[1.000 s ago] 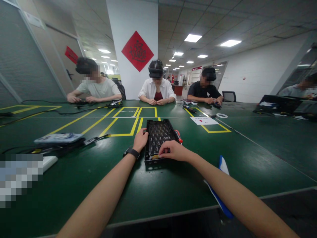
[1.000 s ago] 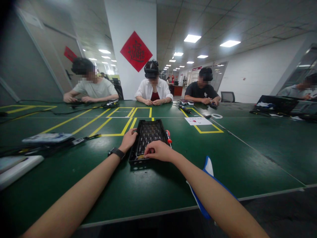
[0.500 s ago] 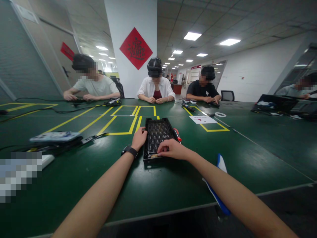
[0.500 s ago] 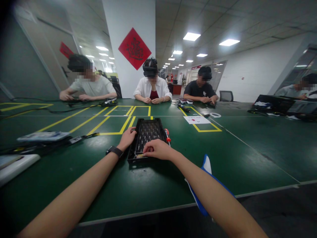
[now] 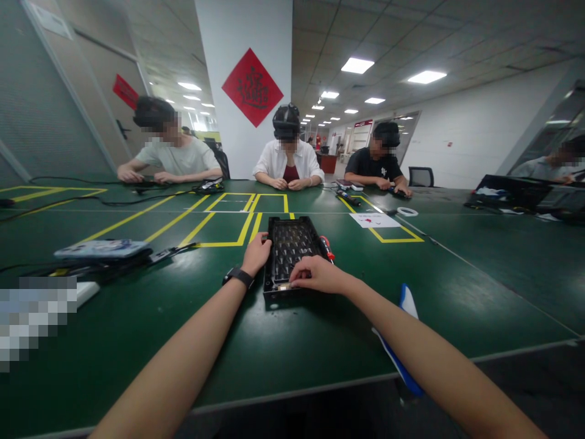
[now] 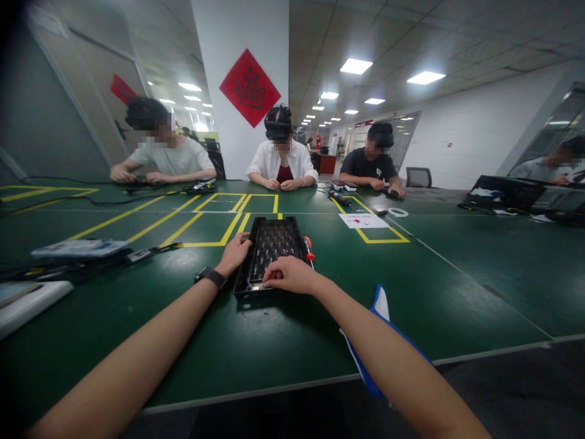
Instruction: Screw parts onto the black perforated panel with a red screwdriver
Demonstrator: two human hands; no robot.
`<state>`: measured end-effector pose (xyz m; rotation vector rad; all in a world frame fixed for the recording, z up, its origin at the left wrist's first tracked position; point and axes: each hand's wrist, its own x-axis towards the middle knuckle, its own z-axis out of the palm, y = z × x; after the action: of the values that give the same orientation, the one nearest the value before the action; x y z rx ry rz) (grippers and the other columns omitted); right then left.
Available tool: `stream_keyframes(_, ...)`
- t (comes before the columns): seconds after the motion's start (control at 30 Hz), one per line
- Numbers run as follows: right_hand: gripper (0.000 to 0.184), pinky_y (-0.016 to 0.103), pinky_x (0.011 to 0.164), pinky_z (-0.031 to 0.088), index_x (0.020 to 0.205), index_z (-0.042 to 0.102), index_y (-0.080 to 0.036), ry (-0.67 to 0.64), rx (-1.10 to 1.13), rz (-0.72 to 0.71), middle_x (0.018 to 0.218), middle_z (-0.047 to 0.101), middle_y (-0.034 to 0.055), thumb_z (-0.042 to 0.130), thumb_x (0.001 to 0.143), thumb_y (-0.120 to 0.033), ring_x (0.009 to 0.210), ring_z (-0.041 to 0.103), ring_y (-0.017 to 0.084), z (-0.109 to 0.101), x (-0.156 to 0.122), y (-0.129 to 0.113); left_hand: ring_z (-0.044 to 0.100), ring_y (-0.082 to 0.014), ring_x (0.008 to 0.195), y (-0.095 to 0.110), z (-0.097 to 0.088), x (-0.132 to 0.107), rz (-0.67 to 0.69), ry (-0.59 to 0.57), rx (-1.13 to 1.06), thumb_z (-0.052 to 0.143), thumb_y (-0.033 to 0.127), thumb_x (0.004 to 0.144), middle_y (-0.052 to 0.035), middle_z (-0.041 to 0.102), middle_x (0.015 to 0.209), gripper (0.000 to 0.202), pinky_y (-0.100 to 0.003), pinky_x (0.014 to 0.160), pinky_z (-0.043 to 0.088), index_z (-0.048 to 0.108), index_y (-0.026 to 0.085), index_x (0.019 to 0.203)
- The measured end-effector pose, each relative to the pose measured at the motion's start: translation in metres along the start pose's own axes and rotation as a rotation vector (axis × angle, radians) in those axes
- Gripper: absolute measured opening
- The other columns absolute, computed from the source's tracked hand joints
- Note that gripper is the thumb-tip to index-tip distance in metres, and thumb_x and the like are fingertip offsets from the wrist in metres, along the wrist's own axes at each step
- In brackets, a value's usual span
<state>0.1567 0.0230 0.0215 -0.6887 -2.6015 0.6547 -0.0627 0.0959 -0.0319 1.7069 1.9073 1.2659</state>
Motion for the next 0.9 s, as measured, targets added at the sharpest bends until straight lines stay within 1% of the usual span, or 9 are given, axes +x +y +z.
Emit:
stream_keyframes(0.1,0.017,0.031,0.084,0.038,0.086,0.069,-0.018,0.015,-0.096,-0.094,0.083,0.066,0.0042,0.060,0.078,-0.031,0.085,0.053,0.015,-0.0027,0.0010,-0.0032,0.059,-0.0203,0.097,-0.0014,0.0012,0.0007,0.000,-0.001,-0.003,0.041,0.027,0.079,-0.0093,0.064,0.105,0.039,-0.031,0.086,0.043,0.052,0.016,0.115)
stream_keyframes(0.17,0.017,0.033,0.090,0.035,0.085,0.070,-0.019,0.031,-0.132,-0.142,0.090,0.065,0.0051,0.061,0.078,-0.032,0.092,0.051,0.016,-0.0039,0.0013,-0.0042,0.058,-0.0200,0.097,-0.0018,0.0017,0.0010,0.008,-0.004,-0.009,0.041,0.027,0.079,-0.0098,0.063,0.106,0.039,-0.031,0.086,0.043,0.052,0.015,0.115)
stream_keyframes(0.27,0.019,0.034,0.093,0.033,0.082,0.071,-0.021,0.069,-0.182,-0.138,0.104,0.061,0.0061,0.061,0.077,-0.036,0.103,0.046,0.018,-0.0041,0.0011,-0.0021,0.058,-0.0201,0.098,-0.0018,0.0016,0.0011,0.015,-0.009,-0.015,0.040,0.027,0.079,-0.0105,0.063,0.107,0.039,-0.031,0.087,0.043,0.052,0.015,0.115)
stream_keyframes(0.33,0.020,0.036,0.095,0.032,0.080,0.071,-0.022,0.059,-0.204,-0.117,0.109,0.059,0.0059,0.061,0.077,-0.039,0.108,0.042,0.020,-0.0038,0.0009,0.0002,0.058,-0.0203,0.098,-0.0015,0.0013,0.0008,0.008,-0.008,-0.013,0.041,0.027,0.079,-0.0103,0.063,0.108,0.039,-0.031,0.086,0.043,0.052,0.015,0.115)
stream_keyframes(0.47,0.022,0.037,0.096,0.032,0.080,0.071,-0.021,0.011,-0.215,-0.088,0.113,0.058,0.0060,0.059,0.078,-0.039,0.111,0.041,0.021,-0.0040,0.0011,0.0011,0.058,-0.0202,0.099,-0.0007,0.0006,0.0001,0.001,-0.009,-0.016,0.041,0.027,0.079,-0.0096,0.063,0.108,0.038,-0.032,0.086,0.043,0.052,0.016,0.115)
stream_keyframes(0.67,0.020,0.039,0.096,0.031,0.080,0.070,-0.021,0.061,-0.195,-0.080,0.114,0.058,0.0052,0.062,0.076,-0.038,0.111,0.041,0.021,-0.0036,0.0007,-0.0014,0.059,-0.0202,0.097,-0.0013,0.0009,0.0002,-0.003,-0.007,-0.011,0.042,0.028,0.079,-0.0095,0.063,0.107,0.038,-0.032,0.085,0.044,0.052,0.017,0.114)
stream_keyframes(0.9,0.017,0.038,0.096,0.032,0.080,0.071,-0.021,0.048,-0.177,-0.100,0.111,0.060,0.0056,0.062,0.077,-0.035,0.110,0.042,0.021,-0.0029,0.0007,0.0000,0.059,-0.0201,0.096,-0.0014,0.0009,0.0005,-0.013,-0.012,-0.014,0.041,0.028,0.079,-0.0091,0.064,0.107,0.039,-0.032,0.085,0.044,0.051,0.017,0.115)
